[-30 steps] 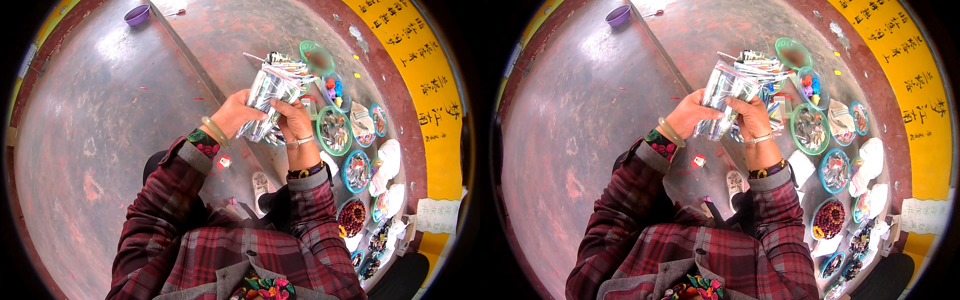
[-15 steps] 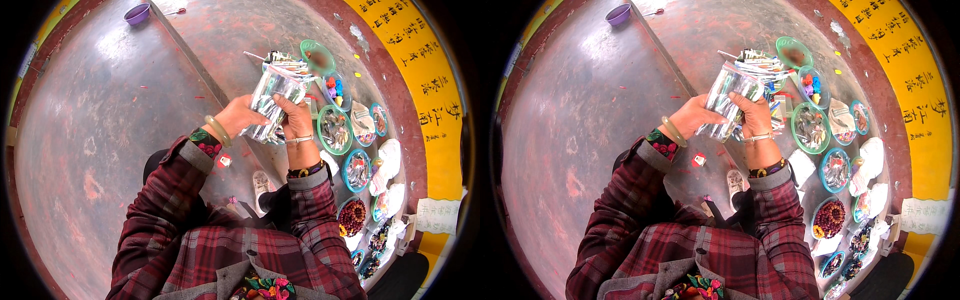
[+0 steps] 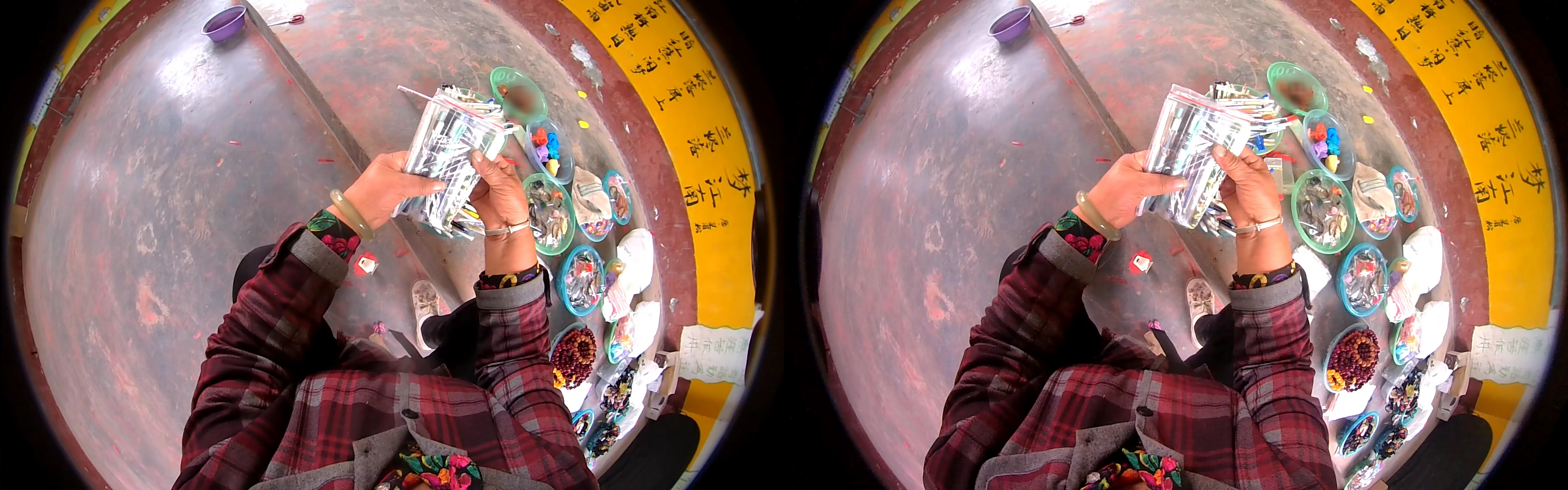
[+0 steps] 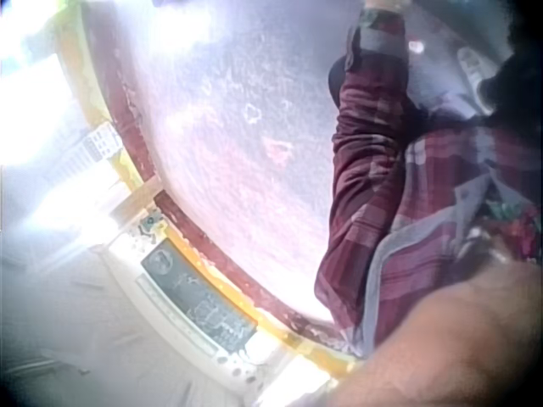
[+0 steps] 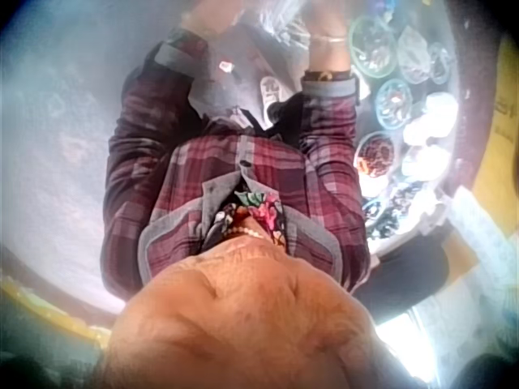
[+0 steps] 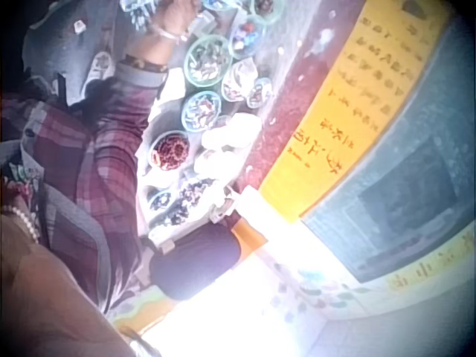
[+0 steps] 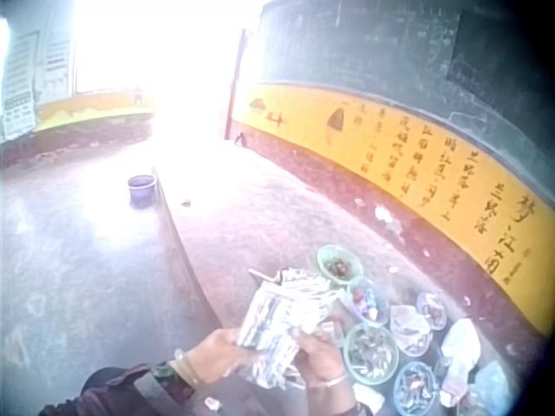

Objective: The person sits on the floor and repeatedly picks up pens and markers from a green tray, placing them into a clear plastic bag. They handle the items one by one, occasionally adjusting the bag to fit more pens.

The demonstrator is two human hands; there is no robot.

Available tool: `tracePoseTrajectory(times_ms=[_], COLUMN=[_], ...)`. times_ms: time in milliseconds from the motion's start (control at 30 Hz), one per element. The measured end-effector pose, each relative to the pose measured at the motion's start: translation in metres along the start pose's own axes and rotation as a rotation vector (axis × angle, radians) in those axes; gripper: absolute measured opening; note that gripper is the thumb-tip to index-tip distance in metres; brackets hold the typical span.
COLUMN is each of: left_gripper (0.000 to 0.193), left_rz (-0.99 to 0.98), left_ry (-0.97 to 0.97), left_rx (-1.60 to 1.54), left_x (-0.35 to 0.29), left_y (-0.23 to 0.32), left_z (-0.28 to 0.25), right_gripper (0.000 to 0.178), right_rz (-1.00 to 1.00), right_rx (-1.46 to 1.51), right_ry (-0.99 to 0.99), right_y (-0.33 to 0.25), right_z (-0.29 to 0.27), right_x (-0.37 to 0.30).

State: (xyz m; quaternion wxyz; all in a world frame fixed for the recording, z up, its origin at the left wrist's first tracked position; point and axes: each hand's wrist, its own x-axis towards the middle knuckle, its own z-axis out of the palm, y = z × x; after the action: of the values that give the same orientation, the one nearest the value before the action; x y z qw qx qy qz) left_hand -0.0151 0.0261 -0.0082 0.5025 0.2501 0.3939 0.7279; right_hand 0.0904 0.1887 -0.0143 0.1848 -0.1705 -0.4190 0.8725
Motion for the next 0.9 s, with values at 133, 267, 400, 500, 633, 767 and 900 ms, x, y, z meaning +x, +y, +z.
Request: tracePoseTrajectory(times_ms=[133, 267, 400, 500, 633, 767, 900], left_gripper=[0.029, 0.029, 0.028, 0.027, 0.025, 0.026, 0.028], left_rz=[-0.022, -0.043, -0.072, -0.034, -0.007, -0.013, 0.02], left_ry=[-0.015, -0.058, -0.042, -0.004, -0.006, -0.045, -0.051], left_rx=[-0.056, -0.093, -0.063, -0.073, -0.077, -0.049, -0.036], left_x=[-0.002, -0.001, -0.001, -0.001, -0.001, -0.002, -0.001], left_y=[0.002, 0.001, 0.005, 0.005, 0.003, 0.005, 0.003], left_z=[0.001, -0.003, -0.006, -0.005, -0.006, -0.006, -0.006], right_gripper=[0.015, 0.016, 0.017, 0.018, 0.018, 0.021, 0.024], right_rz=[0.011, 0.03, 0.035, 0.041, 0.016, -0.012, -0.056], right_rx=[0.039, 0.04, 0.027, 0.021, 0.024, 0.074, 0.066], right_ry=[-0.068, -0.064, -0.051, -0.04, -0.036, -0.041, -0.042], right_y=[-0.005, 0.0, 0.0, 0.0, 0.002, -0.002, 0.003], right_z=[0.01, 0.009, 0.015, 0.016, 0.013, 0.021, 0.026], right_x=[-0.006, -0.005, -0.007, -0.008, -0.004, -0.01, -0.011])
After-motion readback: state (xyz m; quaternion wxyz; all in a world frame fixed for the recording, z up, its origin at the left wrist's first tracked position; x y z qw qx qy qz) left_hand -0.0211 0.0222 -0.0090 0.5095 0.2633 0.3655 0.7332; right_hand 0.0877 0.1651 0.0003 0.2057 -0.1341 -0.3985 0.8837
